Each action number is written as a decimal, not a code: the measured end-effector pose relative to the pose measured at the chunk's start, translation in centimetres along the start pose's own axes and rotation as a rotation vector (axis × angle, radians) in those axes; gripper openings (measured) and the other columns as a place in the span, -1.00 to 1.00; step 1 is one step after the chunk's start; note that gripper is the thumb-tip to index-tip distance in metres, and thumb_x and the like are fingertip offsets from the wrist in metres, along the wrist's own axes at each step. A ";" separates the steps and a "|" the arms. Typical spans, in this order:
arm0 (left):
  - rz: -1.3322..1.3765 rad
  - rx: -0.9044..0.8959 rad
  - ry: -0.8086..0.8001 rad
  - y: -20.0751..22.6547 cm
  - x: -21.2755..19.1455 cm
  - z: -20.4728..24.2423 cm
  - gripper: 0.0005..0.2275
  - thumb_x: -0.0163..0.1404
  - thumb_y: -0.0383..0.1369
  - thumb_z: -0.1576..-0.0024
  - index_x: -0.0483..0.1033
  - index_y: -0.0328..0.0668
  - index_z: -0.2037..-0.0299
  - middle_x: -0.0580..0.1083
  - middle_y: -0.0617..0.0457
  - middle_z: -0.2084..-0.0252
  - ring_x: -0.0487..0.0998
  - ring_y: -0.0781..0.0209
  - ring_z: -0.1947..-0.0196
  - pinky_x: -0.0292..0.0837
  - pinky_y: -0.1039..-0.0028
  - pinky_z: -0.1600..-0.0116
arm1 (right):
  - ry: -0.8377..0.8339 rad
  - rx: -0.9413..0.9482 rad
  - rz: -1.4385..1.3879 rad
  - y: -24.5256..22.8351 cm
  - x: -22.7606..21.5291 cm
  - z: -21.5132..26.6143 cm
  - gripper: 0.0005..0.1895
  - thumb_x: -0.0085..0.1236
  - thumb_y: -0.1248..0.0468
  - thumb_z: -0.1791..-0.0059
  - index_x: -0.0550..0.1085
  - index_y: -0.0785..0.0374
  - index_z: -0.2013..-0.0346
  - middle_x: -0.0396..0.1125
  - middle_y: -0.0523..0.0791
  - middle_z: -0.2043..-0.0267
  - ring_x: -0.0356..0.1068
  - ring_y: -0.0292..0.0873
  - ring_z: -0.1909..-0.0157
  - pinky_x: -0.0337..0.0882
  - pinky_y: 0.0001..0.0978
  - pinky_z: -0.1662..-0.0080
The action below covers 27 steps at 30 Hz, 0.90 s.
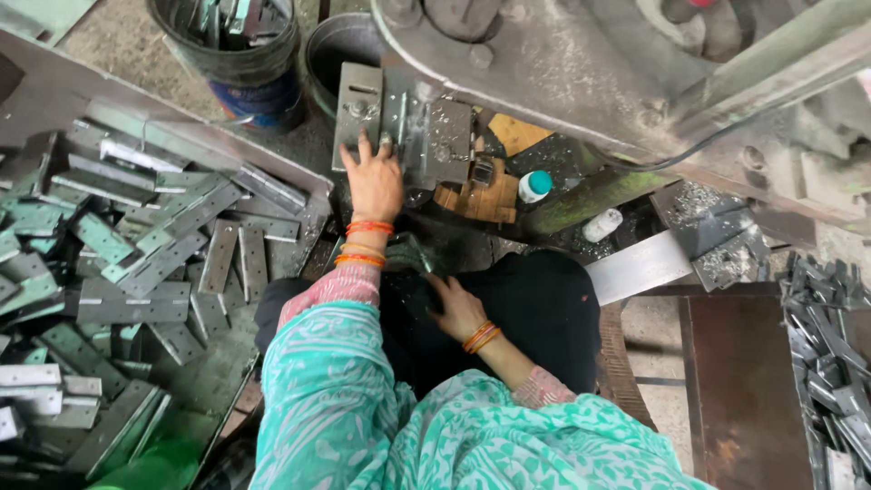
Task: The person sits on the floor and repeatedly places metal brackets into a press machine, activates the press, and removes the processed pieces. The person handles the metal parts by hand and places them into a pile nearby.
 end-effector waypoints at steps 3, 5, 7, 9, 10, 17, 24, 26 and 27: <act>0.018 -0.029 -0.056 0.4 0.4 -1.3 -0.75 -0.09 -0.29 -0.21 0.68 -0.10 0.13 0.43 0.09 -0.30 0.11 -0.22 -0.45 -0.15 -0.37 -0.40 | -0.006 -0.076 0.022 -0.2 -3.2 -1.0 -0.20 0.31 0.19 0.17 0.24 0.07 -0.35 0.31 0.09 -0.11 0.41 0.25 -0.03 0.48 0.02 0.02; 0.055 -0.046 -0.022 0.7 1.0 -2.2 -0.76 -0.09 -0.32 -0.22 0.68 -0.11 0.12 0.46 0.08 -0.26 0.13 -0.22 -0.44 -0.16 -0.39 -0.42 | 0.071 -0.142 0.081 -0.3 -4.7 -1.2 -0.24 0.30 0.16 0.11 0.26 0.09 -0.37 0.31 0.10 -0.12 0.43 0.24 -0.02 0.49 0.00 0.02; 0.061 -0.046 -0.029 0.8 1.4 -3.2 -0.75 -0.10 -0.30 -0.23 0.68 -0.11 0.13 0.47 0.09 -0.22 0.12 -0.22 -0.44 -0.18 -0.40 -0.41 | 0.111 -0.112 0.108 -0.6 -4.8 -1.5 -0.26 0.32 0.16 0.13 0.28 0.04 -0.33 0.32 0.07 -0.13 0.44 0.22 -0.02 0.50 -0.01 0.02; 0.080 -0.039 -0.018 0.9 1.6 -4.1 -0.74 -0.11 -0.29 -0.24 0.68 -0.12 0.13 0.48 0.09 -0.18 0.12 -0.22 -0.44 -0.20 -0.42 -0.40 | 0.086 -0.063 0.144 -0.5 -3.8 -1.8 -0.22 0.34 0.17 0.16 0.26 0.03 -0.33 0.30 0.07 -0.14 0.44 0.22 -0.01 0.50 0.00 0.03; 0.095 -0.036 -0.008 1.0 1.7 -4.3 -0.74 -0.11 -0.27 -0.24 0.68 -0.13 0.13 0.48 0.09 -0.17 0.11 -0.22 -0.44 -0.20 -0.43 -0.39 | 0.036 -0.031 0.164 -0.4 -2.7 -1.5 -0.16 0.35 0.19 0.19 0.23 0.03 -0.35 0.28 0.09 -0.15 0.43 0.23 -0.01 0.50 0.02 0.04; 0.026 -0.013 -0.066 1.3 1.1 -2.6 -0.69 -0.13 -0.21 -0.30 0.65 -0.11 -0.02 0.44 0.13 -0.28 0.08 -0.19 -0.48 -0.25 -0.42 -0.44 | -0.058 0.059 0.119 0.5 1.6 -0.6 -0.12 0.33 0.24 0.21 0.20 -0.08 -0.38 0.21 0.14 -0.23 0.43 0.25 0.00 0.50 0.04 0.07; -0.028 -0.059 -0.179 1.4 0.6 -1.7 -0.53 -0.21 -0.05 -0.27 0.46 -0.13 -0.26 0.26 0.14 -0.43 -0.10 -0.22 -0.52 -0.38 -0.49 -0.38 | 0.124 -0.140 0.092 -0.9 -5.2 -0.8 -0.25 0.31 0.17 0.10 0.25 0.01 -0.35 0.33 0.06 -0.10 0.45 0.23 0.00 0.50 0.00 0.03; -0.020 -0.079 -0.155 1.3 0.7 -3.0 -0.54 -0.22 -0.07 -0.28 0.45 -0.14 -0.27 0.25 0.13 -0.44 -0.11 -0.23 -0.52 -0.39 -0.49 -0.38 | 0.167 -0.167 0.098 -1.0 -5.5 -1.2 -0.28 0.31 0.16 0.09 0.26 0.01 -0.33 0.32 0.06 -0.08 0.45 0.22 0.00 0.51 -0.01 0.01; -0.032 -0.086 -0.094 1.2 0.7 -3.6 -0.55 -0.22 -0.11 -0.28 0.46 -0.13 -0.27 0.26 0.15 -0.43 -0.11 -0.22 -0.53 -0.39 -0.48 -0.40 | 0.109 -0.122 0.111 -0.9 -5.0 -1.2 -0.24 0.31 0.19 0.12 0.23 0.01 -0.34 0.29 0.08 -0.11 0.44 0.23 0.00 0.50 0.00 0.02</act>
Point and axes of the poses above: each hand's wrist, its own z-axis away from the middle knuckle, its own x-axis out of the palm, y = z × x, the point moved 1 cm from there along -z, towards the middle knuckle
